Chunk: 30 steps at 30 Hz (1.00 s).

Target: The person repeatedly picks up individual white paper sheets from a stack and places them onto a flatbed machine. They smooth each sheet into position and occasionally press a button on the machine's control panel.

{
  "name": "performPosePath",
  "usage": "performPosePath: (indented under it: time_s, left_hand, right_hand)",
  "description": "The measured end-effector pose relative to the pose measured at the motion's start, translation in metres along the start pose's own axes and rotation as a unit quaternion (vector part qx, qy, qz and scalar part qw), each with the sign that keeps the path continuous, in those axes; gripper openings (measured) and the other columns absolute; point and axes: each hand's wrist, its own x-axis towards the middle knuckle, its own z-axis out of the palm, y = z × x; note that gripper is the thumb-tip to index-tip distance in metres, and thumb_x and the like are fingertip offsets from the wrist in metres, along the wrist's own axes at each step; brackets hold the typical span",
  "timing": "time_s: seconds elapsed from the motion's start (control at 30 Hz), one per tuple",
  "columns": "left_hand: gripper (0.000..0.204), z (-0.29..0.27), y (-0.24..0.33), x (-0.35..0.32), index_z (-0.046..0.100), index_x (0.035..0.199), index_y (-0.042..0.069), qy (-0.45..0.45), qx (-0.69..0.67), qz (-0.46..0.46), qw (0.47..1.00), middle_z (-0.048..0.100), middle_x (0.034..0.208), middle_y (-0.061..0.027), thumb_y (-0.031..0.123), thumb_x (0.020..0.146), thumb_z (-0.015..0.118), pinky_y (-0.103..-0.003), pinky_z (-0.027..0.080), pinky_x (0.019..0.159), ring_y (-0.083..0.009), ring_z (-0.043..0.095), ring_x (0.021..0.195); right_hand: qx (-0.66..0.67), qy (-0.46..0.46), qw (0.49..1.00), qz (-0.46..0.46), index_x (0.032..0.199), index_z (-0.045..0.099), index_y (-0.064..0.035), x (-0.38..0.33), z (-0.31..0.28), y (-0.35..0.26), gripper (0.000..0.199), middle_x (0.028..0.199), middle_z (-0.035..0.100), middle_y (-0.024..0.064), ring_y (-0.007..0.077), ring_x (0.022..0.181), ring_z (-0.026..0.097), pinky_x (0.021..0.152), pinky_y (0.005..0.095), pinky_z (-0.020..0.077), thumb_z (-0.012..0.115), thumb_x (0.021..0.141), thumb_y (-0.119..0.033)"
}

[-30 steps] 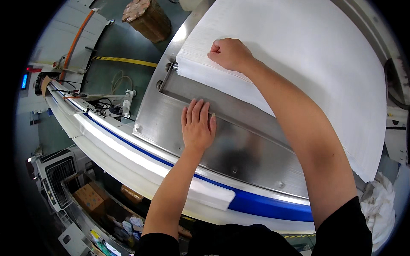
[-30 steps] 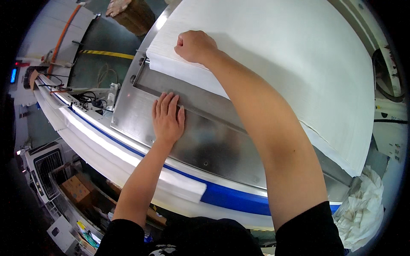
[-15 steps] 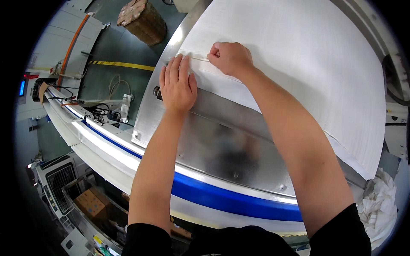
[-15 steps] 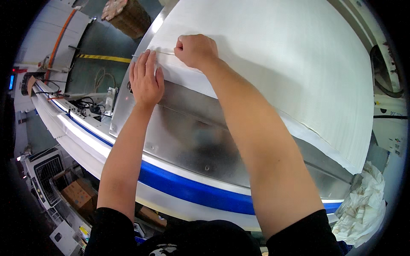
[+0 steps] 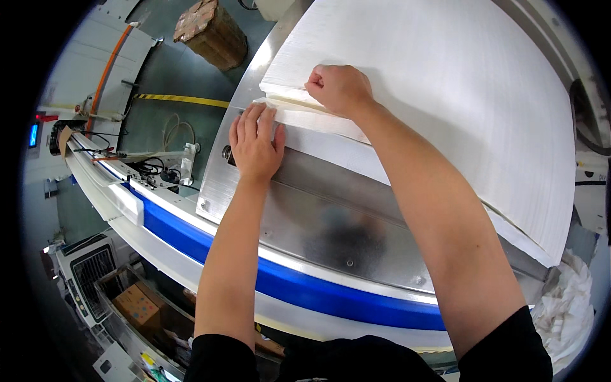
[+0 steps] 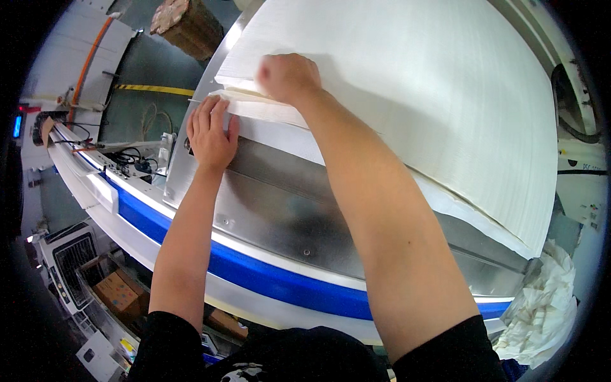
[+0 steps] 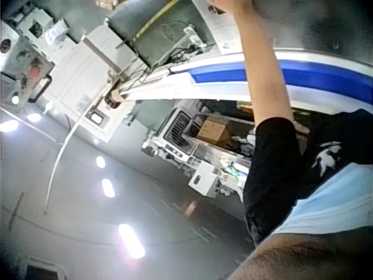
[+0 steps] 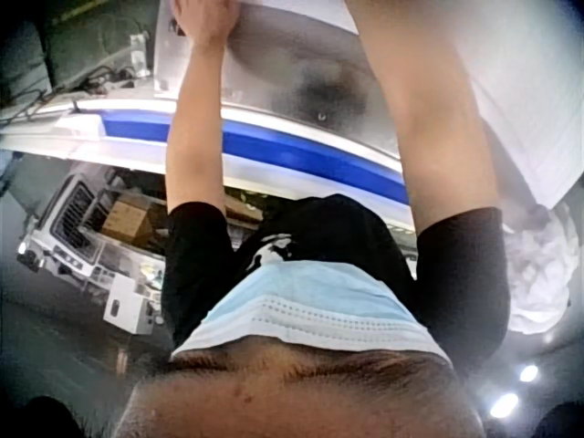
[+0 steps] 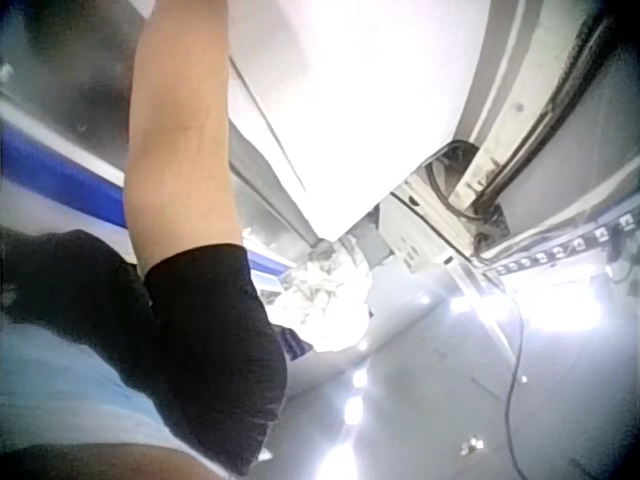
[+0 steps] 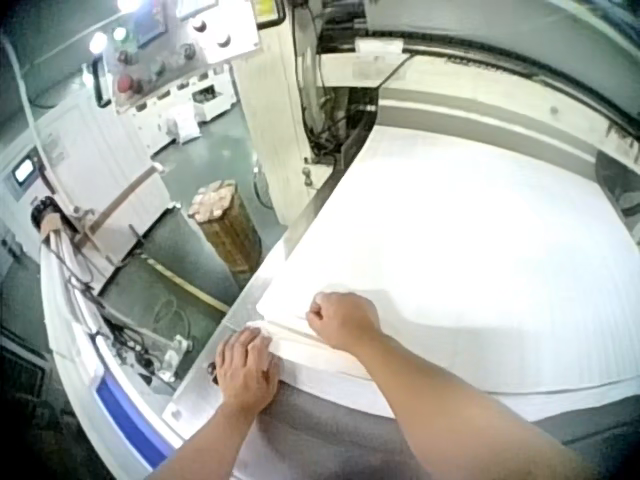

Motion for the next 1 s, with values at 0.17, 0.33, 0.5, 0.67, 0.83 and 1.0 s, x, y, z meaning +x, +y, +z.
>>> performPosePath:
  time_s: [0.17, 0.33, 0.5, 0.67, 0.83, 1.0]
  left_hand:
    - [0.030, -0.021, -0.013, 0.013, 0.055, 0.104, 0.011, -0.041, -0.005, 0.123, 0.992, 0.056, 0.118, -0.0055, 0.018, 0.076, 0.064, -0.043, 0.035, 0.101, -0.0255, 0.052, 0.113]
    - [0.036, -0.032, -0.042, 0.028, 0.055, 0.106, 0.009, -0.205, -0.008, 0.164, 0.965, 0.058, 0.115, -0.0098, 0.014, 0.072, 0.065, -0.042, 0.040, 0.094, -0.0278, 0.055, 0.108]
    - [0.050, -0.044, -0.012, 0.065, 0.052, 0.119, 0.012, -0.355, 0.087, 0.176, 0.914, 0.058, 0.117, -0.0122, 0.011, 0.070, 0.066, -0.043, 0.039, 0.095, -0.0279, 0.055, 0.110]
    - [0.042, -0.025, 0.036, 0.096, 0.057, 0.115, 0.010, -0.482, 0.196, 0.131, 0.844, 0.061, 0.105, -0.0150, 0.013, 0.073, 0.064, -0.043, 0.045, 0.087, -0.0311, 0.059, 0.100]
    - [0.015, 0.043, -0.057, 0.079, 0.060, 0.095, 0.003, -0.417, 0.247, 0.196, 0.852, 0.060, 0.094, -0.0159, 0.001, 0.081, 0.052, -0.043, 0.045, 0.080, -0.0337, 0.058, 0.092]
    - [0.025, 0.051, -0.078, 0.077, 0.061, 0.108, -0.001, -0.405, 0.288, 0.083, 0.864, 0.064, 0.097, -0.0202, -0.001, 0.087, 0.048, -0.039, 0.050, 0.078, -0.0327, 0.062, 0.092]
  right_hand:
    - [0.118, 0.003, 0.992, -0.040, 0.088, 0.066, -0.0122, -0.040, -0.023, 0.000, 0.022, 0.079, 0.067, 0.0066, 0.0246, 0.071, 0.063, 0.067, 0.0368, 0.0498, 0.056, 0.084, -0.031]
    - [-0.034, 0.025, 0.996, 0.079, 0.086, 0.066, -0.0075, -0.158, -0.048, 0.034, 0.029, 0.077, 0.064, 0.0109, 0.0315, 0.073, 0.061, 0.070, 0.0414, 0.0482, 0.051, 0.090, -0.032]
    - [-0.198, 0.108, 0.957, 0.184, 0.082, 0.067, -0.0064, -0.291, -0.114, 0.161, 0.037, 0.079, 0.065, 0.0127, 0.0318, 0.078, 0.061, 0.082, 0.0444, 0.0439, 0.047, 0.093, -0.036]
    - [-0.317, 0.067, 0.885, 0.334, 0.080, 0.069, -0.0072, -0.431, -0.210, 0.303, 0.047, 0.080, 0.067, 0.0143, 0.0299, 0.081, 0.063, 0.094, 0.0453, 0.0384, 0.040, 0.096, -0.040]
    - [-0.340, 0.141, 0.859, 0.356, 0.066, 0.068, -0.0057, -0.524, -0.267, 0.415, 0.060, 0.072, 0.066, 0.0162, 0.0311, 0.081, 0.064, 0.101, 0.0463, 0.0330, 0.033, 0.097, -0.043]
    - [-0.338, -0.042, 0.793, 0.505, 0.090, 0.070, -0.0048, -0.562, -0.323, 0.476, 0.068, 0.094, 0.067, 0.0172, 0.0309, 0.098, 0.061, 0.107, 0.0452, 0.0253, 0.020, 0.096, -0.049]
